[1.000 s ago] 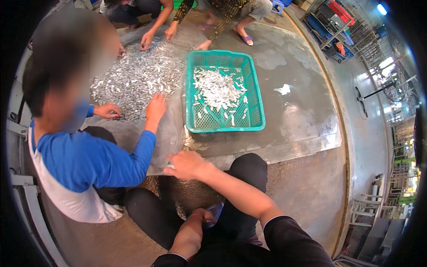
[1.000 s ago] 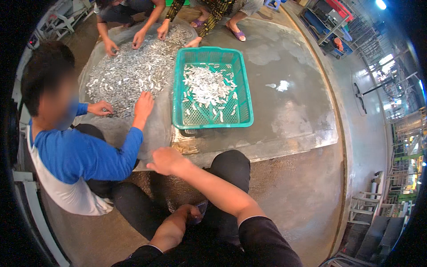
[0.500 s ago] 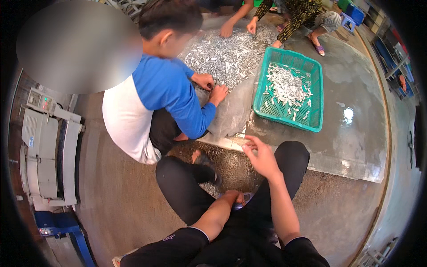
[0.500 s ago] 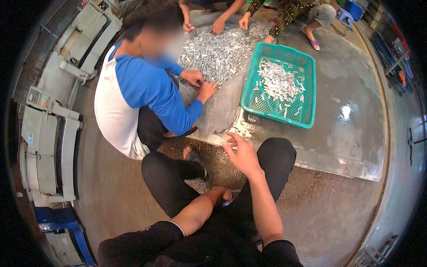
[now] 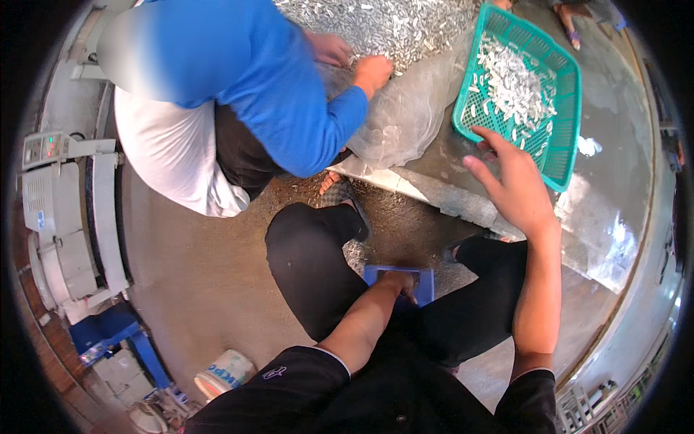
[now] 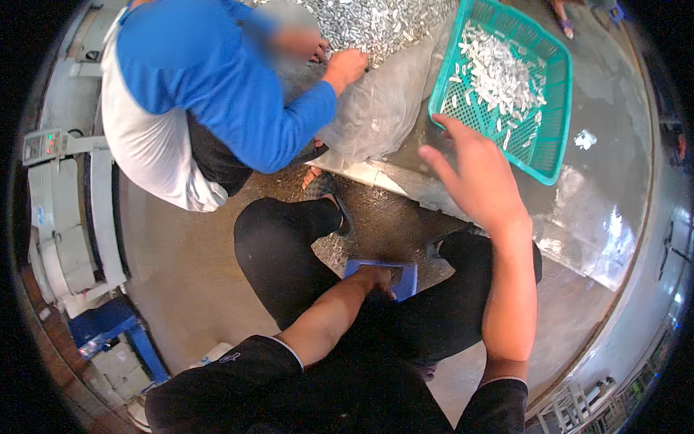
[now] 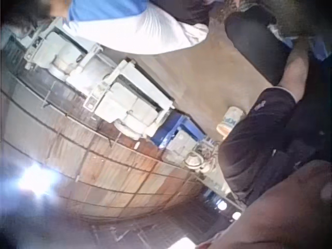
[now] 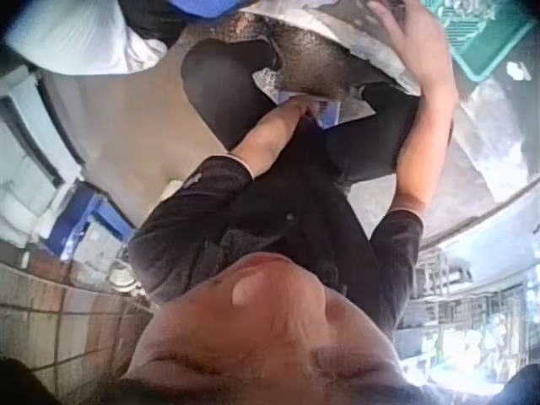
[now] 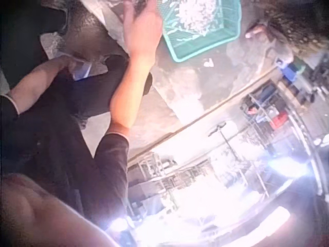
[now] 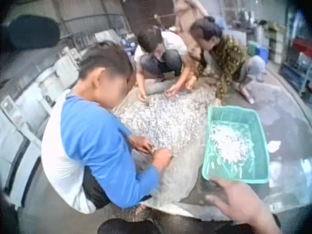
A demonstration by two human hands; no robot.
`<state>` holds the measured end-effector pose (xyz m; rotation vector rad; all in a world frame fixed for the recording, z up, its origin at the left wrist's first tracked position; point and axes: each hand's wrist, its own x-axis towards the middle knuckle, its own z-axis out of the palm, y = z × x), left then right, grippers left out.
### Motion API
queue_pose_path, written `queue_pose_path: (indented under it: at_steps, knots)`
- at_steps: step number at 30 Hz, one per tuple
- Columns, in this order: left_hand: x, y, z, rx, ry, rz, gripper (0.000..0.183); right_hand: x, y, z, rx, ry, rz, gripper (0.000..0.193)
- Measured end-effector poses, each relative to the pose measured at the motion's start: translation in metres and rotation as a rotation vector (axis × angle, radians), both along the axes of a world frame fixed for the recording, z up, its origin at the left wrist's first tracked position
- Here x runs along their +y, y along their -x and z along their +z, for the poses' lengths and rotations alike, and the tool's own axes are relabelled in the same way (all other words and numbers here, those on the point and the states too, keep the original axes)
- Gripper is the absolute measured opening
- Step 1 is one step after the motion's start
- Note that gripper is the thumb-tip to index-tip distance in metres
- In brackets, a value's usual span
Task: The person sorts through a pile of small metal scrap pieces by hand, picking individual pieces and placing them into a green plastic basket while sitting on the floor with others.
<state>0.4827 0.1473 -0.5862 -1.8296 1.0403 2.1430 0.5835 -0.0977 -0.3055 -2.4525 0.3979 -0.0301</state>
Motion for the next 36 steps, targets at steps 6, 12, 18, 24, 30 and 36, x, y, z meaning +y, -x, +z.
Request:
queue_pose_path:
  at_steps: [6, 12, 18, 24, 30, 36]
  knots:
    - [0.022, 0.000, -0.014, -0.187, 0.057, 0.124, 0.079, 0.020, -0.051, -0.019, -0.215, -0.102, 0.184, 0.047]
    - [-0.003, -0.015, -0.009, 0.112, -0.237, 0.069, 0.065, -0.009, -0.076, -0.063, -0.031, -0.125, 0.200, 0.046]
    - [-0.038, -0.047, -0.015, -0.032, 0.024, 0.093, 0.054, -0.016, -0.063, -0.054, 0.095, -0.083, 0.136, 0.048]
    - [-0.131, -0.188, 0.158, -0.521, 0.506, 0.077, 0.051, -0.042, -0.060, -0.037, -0.102, -0.145, -0.102, 0.041]
    - [-0.132, -0.292, 0.256, -0.668, 0.921, 0.139, 0.052, -0.063, -0.054, -0.036, 0.023, -0.027, 0.020, 0.041]
    - [-0.092, -0.327, 0.176, -0.656, 0.547, 0.058, 0.056, -0.054, -0.086, -0.078, 0.116, 0.102, 0.297, 0.043]
